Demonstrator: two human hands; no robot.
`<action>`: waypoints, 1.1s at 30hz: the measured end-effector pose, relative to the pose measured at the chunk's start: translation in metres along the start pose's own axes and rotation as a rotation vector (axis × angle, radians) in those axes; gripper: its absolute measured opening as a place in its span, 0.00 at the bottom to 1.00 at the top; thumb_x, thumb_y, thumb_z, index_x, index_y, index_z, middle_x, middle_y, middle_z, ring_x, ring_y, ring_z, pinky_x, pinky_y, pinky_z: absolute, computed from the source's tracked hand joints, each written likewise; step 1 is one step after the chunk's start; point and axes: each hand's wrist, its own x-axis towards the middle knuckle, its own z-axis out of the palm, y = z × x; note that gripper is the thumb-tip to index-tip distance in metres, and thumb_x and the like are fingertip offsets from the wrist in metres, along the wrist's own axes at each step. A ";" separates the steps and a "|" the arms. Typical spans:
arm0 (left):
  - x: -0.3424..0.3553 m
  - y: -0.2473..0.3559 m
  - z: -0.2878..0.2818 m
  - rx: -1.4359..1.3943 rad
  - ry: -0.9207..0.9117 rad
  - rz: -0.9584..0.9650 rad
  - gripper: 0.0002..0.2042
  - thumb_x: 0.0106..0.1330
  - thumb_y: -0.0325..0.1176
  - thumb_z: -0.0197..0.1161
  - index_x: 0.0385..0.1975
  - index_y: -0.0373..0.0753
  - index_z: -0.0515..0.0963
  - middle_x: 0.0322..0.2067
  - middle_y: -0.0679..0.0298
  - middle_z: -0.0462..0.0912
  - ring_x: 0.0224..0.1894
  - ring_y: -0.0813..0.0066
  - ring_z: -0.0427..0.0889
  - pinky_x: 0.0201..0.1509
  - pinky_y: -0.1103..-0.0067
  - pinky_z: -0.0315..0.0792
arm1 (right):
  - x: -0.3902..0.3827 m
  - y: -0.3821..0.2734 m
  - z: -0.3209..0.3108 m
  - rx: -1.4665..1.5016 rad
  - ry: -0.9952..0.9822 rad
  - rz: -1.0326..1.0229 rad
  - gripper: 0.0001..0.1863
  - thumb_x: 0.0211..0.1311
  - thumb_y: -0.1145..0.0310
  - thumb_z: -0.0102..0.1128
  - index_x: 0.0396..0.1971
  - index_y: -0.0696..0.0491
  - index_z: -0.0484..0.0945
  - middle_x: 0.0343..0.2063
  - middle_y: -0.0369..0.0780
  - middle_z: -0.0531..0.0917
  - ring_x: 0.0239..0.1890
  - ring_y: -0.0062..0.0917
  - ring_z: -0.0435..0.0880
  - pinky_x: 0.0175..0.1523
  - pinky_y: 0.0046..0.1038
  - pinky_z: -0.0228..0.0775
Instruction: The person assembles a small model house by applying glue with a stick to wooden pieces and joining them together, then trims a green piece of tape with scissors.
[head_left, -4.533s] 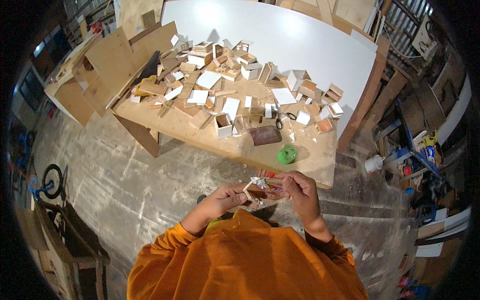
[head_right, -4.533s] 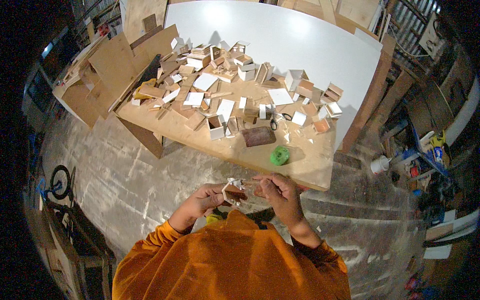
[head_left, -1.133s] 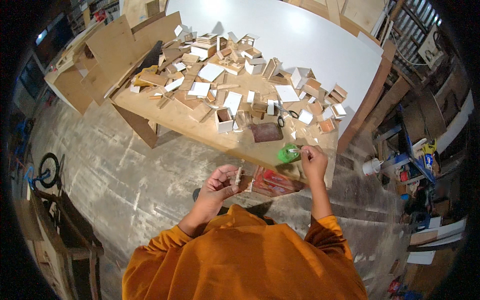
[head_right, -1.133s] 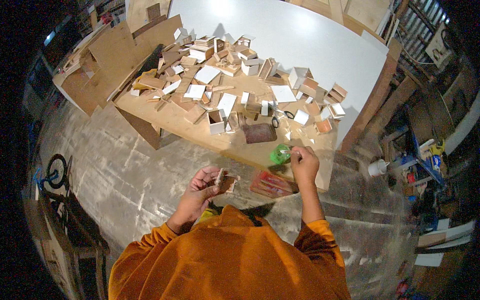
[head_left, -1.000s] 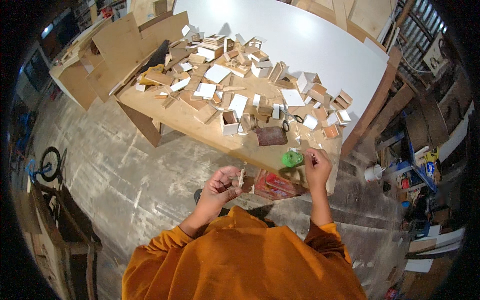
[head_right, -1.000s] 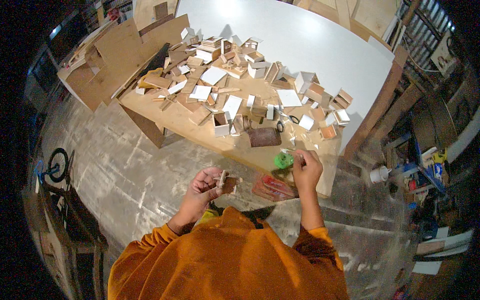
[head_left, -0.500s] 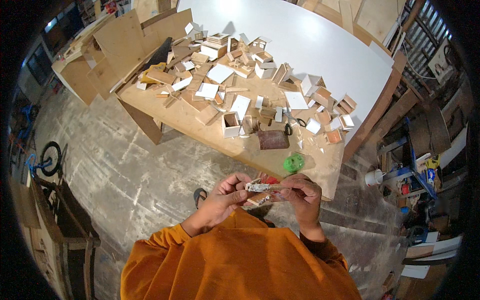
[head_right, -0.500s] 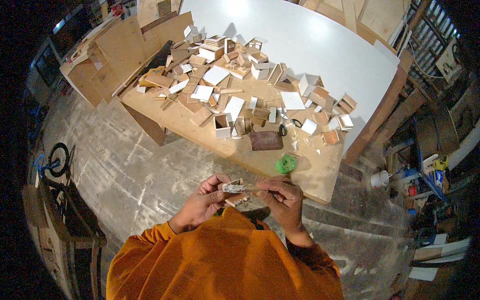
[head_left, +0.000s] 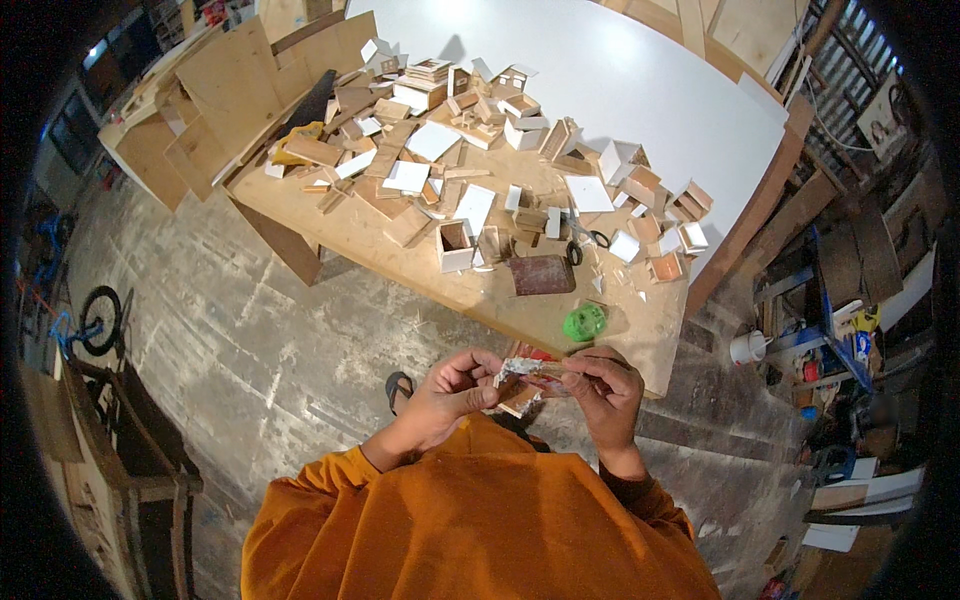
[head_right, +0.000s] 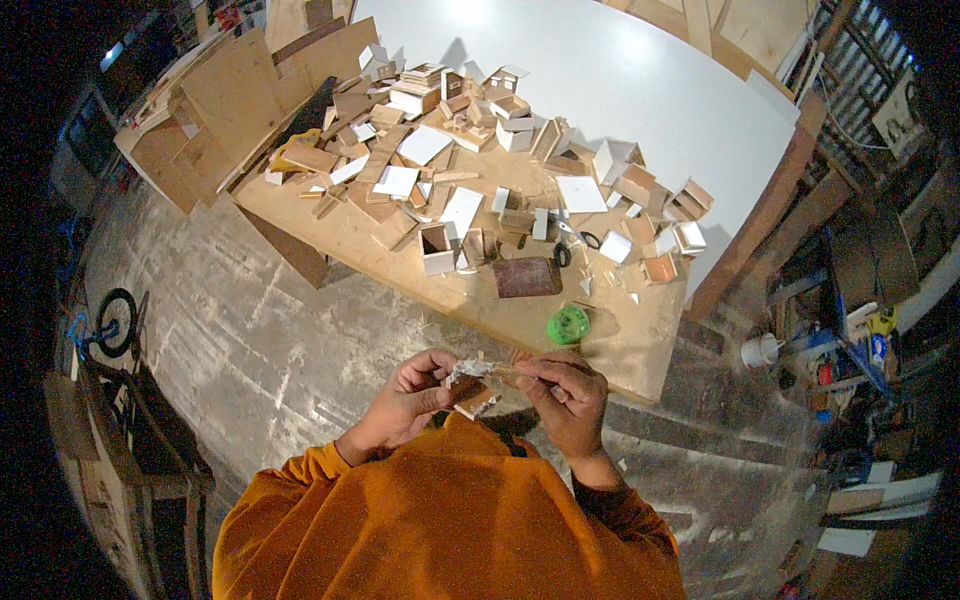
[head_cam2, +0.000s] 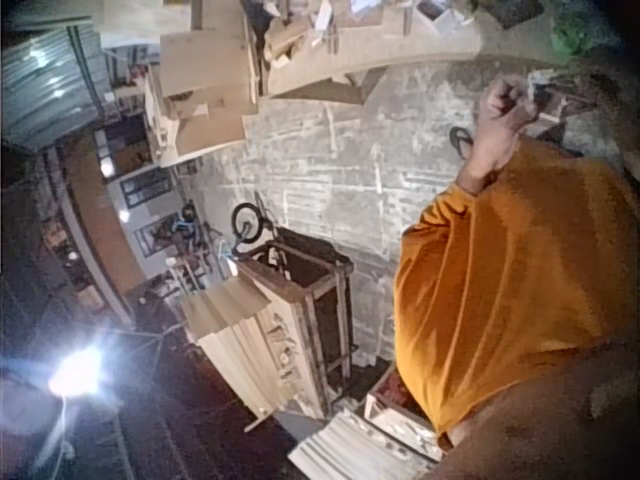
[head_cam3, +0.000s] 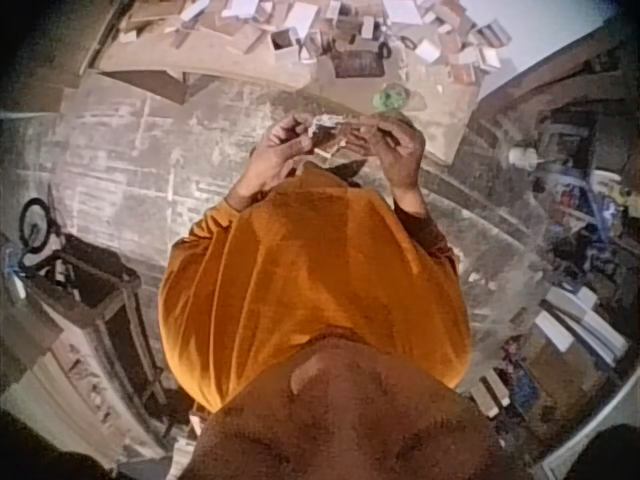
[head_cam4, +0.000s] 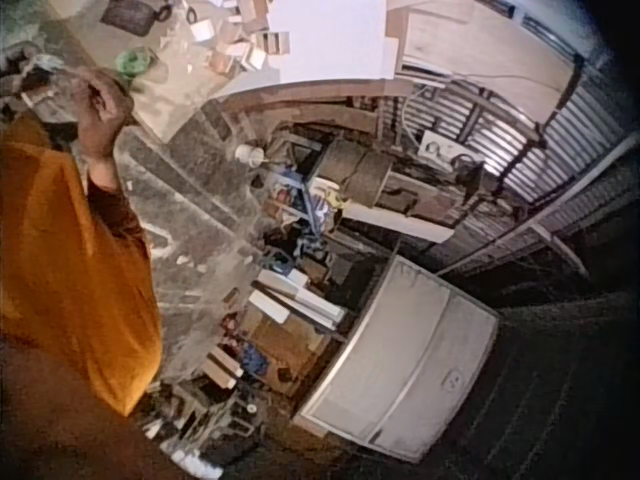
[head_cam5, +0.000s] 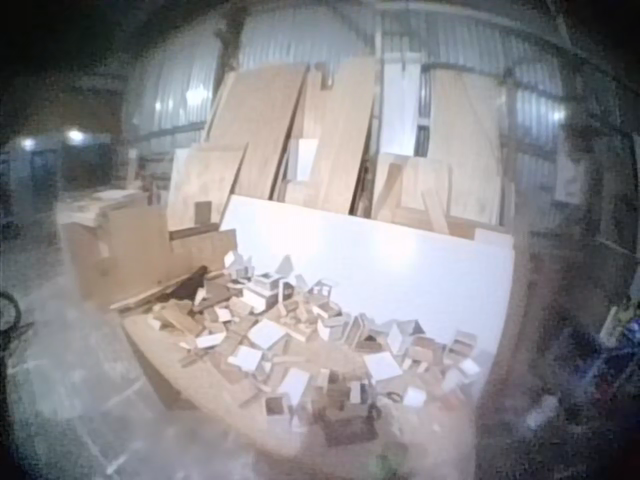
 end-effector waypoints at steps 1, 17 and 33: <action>0.000 -0.001 -0.002 0.004 -0.005 -0.001 0.13 0.63 0.26 0.65 0.46 0.37 0.74 0.40 0.70 0.79 0.41 0.84 0.76 0.45 0.85 0.70 | 0.000 0.000 -0.001 -0.051 0.000 -0.026 0.09 0.54 0.70 0.71 0.32 0.59 0.83 0.32 0.37 0.81 0.27 0.13 0.74 0.30 0.16 0.65; -0.002 0.009 0.002 0.147 -0.080 0.013 0.15 0.60 0.23 0.66 0.47 0.35 0.74 0.41 0.68 0.80 0.43 0.82 0.78 0.48 0.83 0.73 | -0.007 -0.004 -0.015 -0.027 0.032 -0.017 0.07 0.51 0.76 0.70 0.32 0.55 0.84 0.31 0.41 0.84 0.30 0.25 0.82 0.34 0.24 0.75; -0.009 0.006 0.005 -0.005 -0.133 -0.079 0.16 0.62 0.26 0.65 0.49 0.34 0.73 0.44 0.65 0.80 0.48 0.76 0.78 0.53 0.80 0.71 | -0.012 -0.004 -0.001 0.134 -0.016 -0.007 0.07 0.52 0.74 0.71 0.31 0.55 0.83 0.34 0.38 0.82 0.30 0.16 0.78 0.33 0.17 0.69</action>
